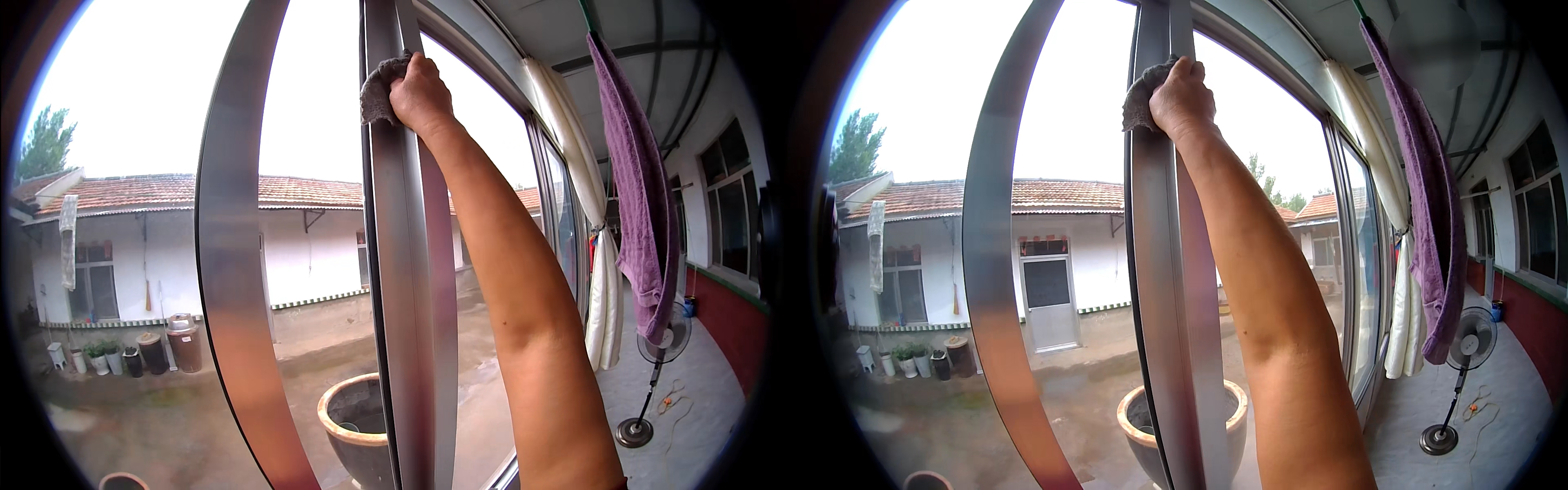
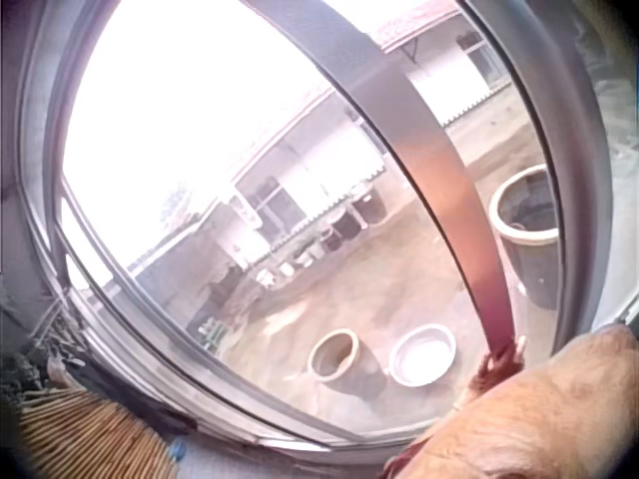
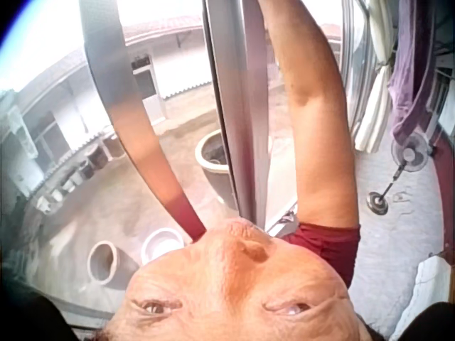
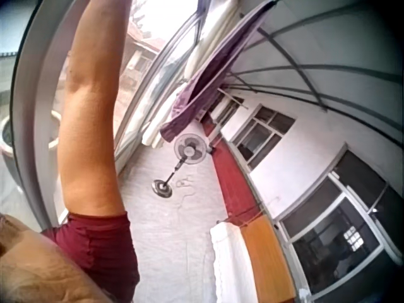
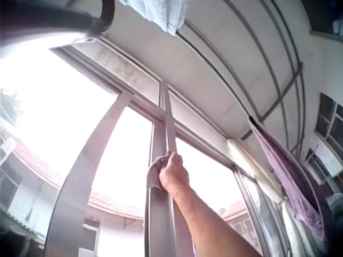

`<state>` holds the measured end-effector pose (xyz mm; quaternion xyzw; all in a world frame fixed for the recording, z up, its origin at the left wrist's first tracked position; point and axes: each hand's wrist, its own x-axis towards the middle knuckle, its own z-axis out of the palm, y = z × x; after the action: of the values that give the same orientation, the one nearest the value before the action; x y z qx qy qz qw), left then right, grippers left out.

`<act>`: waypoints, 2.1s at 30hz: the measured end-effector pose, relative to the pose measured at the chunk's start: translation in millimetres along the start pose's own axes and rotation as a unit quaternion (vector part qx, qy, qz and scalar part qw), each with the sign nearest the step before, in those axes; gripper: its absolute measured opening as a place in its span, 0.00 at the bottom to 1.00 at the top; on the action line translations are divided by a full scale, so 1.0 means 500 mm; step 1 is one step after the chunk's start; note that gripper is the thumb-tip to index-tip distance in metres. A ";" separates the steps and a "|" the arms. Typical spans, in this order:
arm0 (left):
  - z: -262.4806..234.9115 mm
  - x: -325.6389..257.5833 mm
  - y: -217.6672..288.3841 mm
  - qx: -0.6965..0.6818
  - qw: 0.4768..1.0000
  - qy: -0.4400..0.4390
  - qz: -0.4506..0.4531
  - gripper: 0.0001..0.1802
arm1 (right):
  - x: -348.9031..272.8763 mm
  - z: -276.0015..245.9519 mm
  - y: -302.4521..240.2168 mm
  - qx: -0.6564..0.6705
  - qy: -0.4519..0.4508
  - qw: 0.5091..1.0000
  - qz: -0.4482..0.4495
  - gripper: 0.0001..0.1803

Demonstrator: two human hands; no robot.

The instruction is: The person wipes the metal frame and glass of a sliding window using a gray cloth. They systematically clean the vertical and horizontal sections of the frame, moving from the top to the bottom and across the width of the window.

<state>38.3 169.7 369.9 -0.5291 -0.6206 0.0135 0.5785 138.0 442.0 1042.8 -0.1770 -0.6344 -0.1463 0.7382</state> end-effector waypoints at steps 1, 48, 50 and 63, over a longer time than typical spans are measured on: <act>-0.008 0.001 -0.011 -0.015 1.000 -0.010 0.012 0.11 | -0.004 -0.001 0.001 -0.005 -0.005 1.000 -0.002 0.30; -0.034 0.040 -0.051 -0.095 0.995 0.023 0.015 0.06 | -0.287 -0.006 0.028 -0.066 0.101 0.992 -0.041 0.26; -0.031 0.044 -0.045 -0.111 0.992 0.061 0.012 0.07 | -0.316 -0.025 0.032 -0.073 0.095 0.991 -0.056 0.27; -0.044 0.039 -0.047 -0.139 0.990 0.030 0.004 0.03 | -0.532 -0.064 0.039 -0.056 0.075 0.993 -0.071 0.36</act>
<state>44.1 159.2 405.5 -0.6070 -0.5967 -0.0865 0.5177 134.5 442.7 774.4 -0.1613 -0.5790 -0.2467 0.7601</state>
